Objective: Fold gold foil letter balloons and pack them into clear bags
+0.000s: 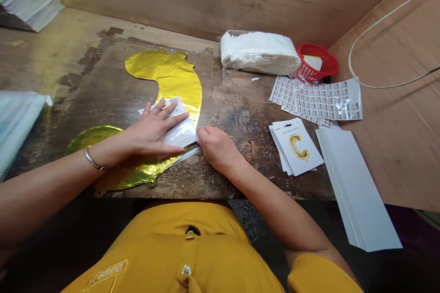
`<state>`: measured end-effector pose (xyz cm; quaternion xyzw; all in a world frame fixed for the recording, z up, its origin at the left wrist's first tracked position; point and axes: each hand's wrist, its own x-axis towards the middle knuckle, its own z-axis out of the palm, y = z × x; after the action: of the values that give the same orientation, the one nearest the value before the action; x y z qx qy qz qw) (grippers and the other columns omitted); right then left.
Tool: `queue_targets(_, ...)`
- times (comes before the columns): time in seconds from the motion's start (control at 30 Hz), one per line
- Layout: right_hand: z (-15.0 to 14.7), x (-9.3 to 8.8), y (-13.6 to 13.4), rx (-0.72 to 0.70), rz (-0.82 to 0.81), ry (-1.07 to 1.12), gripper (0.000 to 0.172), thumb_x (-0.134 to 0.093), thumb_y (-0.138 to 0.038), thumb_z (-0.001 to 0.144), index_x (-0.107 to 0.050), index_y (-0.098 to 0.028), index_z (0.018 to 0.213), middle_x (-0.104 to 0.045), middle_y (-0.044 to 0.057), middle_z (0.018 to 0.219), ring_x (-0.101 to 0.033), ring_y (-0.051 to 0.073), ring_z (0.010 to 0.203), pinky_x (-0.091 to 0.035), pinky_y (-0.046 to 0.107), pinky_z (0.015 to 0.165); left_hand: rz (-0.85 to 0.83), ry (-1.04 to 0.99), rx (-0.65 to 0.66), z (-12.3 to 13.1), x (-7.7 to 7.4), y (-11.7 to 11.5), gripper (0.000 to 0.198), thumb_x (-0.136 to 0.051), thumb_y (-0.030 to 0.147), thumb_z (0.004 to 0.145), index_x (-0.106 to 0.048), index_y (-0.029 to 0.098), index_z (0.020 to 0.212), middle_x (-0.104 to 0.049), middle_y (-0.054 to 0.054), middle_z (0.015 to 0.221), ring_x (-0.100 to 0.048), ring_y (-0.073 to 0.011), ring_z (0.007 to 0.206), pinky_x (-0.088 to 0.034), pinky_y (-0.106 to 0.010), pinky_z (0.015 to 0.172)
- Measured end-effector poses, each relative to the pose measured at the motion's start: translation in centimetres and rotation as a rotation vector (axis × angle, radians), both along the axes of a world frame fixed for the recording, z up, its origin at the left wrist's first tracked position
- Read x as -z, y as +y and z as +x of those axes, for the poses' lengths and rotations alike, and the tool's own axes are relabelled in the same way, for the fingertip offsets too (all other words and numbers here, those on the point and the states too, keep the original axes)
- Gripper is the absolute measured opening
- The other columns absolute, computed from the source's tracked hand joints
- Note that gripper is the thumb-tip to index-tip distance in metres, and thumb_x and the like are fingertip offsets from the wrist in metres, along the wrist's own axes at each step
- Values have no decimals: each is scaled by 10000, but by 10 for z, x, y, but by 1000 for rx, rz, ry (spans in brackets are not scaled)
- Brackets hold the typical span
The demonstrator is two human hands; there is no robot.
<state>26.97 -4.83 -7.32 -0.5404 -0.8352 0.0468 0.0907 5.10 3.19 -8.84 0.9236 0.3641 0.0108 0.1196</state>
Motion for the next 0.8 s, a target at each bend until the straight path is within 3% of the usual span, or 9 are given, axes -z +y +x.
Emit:
queue_targets(0.07, -2, 3, -2, 17, 50, -61, 147, -502, -147, 937, -640, -138, 886, -676, 121, 878, -626, 218, 763, -504, 320, 691, 5, -12, -10, 0, 2, 2, 983, -575, 778, 723, -277, 296, 1525, -116, -187, 1610, -91, -543, 1424, -85, -719, 1083)
queue_targets(0.17, -4, 11, -8, -35, 174, -21, 243, -451, -82, 939, -683, -115, 1002, -693, 190, 1112, -655, 268, 1002, -532, 404, 883, -1, -27, 2, 3, 1, 4, 980, -578, 783, 721, -291, 294, 1521, -113, -189, 1611, -87, -545, 1424, -83, -726, 1079)
queue_targets(0.27, -2, 21, -18, -172, 197, 109, 339, -463, -65, 930, -663, -144, 1191, -644, 160, 1286, -565, 276, 1246, -474, 474, 1051, 35, -78, 36, 1, -6, -2, 999, -616, 764, 711, -320, 246, 1513, -130, -201, 1606, -99, -528, 1431, -76, -734, 1081)
queue_targets(0.33, 0, 26, -23, -217, 152, 151, 363, -478, -86, 933, -638, -154, 1251, -642, 138, 1296, -544, 257, 1281, -487, 456, 1060, 102, -163, 34, -8, -12, -13, 858, -627, 654, 792, -395, 188, 1475, -261, -201, 1570, -225, -460, 1425, -152, -674, 1118)
queue_targets(0.43, -1, 29, -30, -196, 125, 124, 350, -487, -123, 946, -621, -100, 1268, -617, 157, 1324, -525, 268, 1300, -479, 443, 1079, 150, -310, 97, -32, -11, -39, 371, -500, 358, 960, -620, 178, 1262, -588, -135, 1344, -542, -274, 1235, -404, -461, 1073)
queue_targets(0.47, -2, 28, -32, -183, 127, 106, 348, -485, -129, 948, -618, -79, 1266, -610, 171, 1329, -524, 277, 1300, -475, 447, 1082, 144, -342, 137, -41, -7, -48, 315, -453, 288, 981, -661, 186, 1193, -646, -112, 1266, -594, -236, 1166, -456, -414, 1031)
queue_targets(0.63, -23, 6, -31, -161, 158, 106, 253, -505, -142, 933, -692, -111, 1101, -662, 193, 1236, -572, 308, 1218, -487, 521, 1035, 143, -382, 202, -67, 17, -72, 324, -428, 209, 992, -633, 153, 1236, -623, -117, 1310, -588, -229, 1214, -469, -441, 1063)
queue_targets(0.8, -43, 2, -13, -306, 0, 387, 90, -612, -190, 888, -677, -187, 826, -692, 100, 959, -622, 224, 943, -559, 390, 837, 127, -421, 160, -64, 19, -69, 313, -453, 217, 982, -641, 141, 1220, -637, -117, 1290, -613, -203, 1183, -469, -396, 1079)
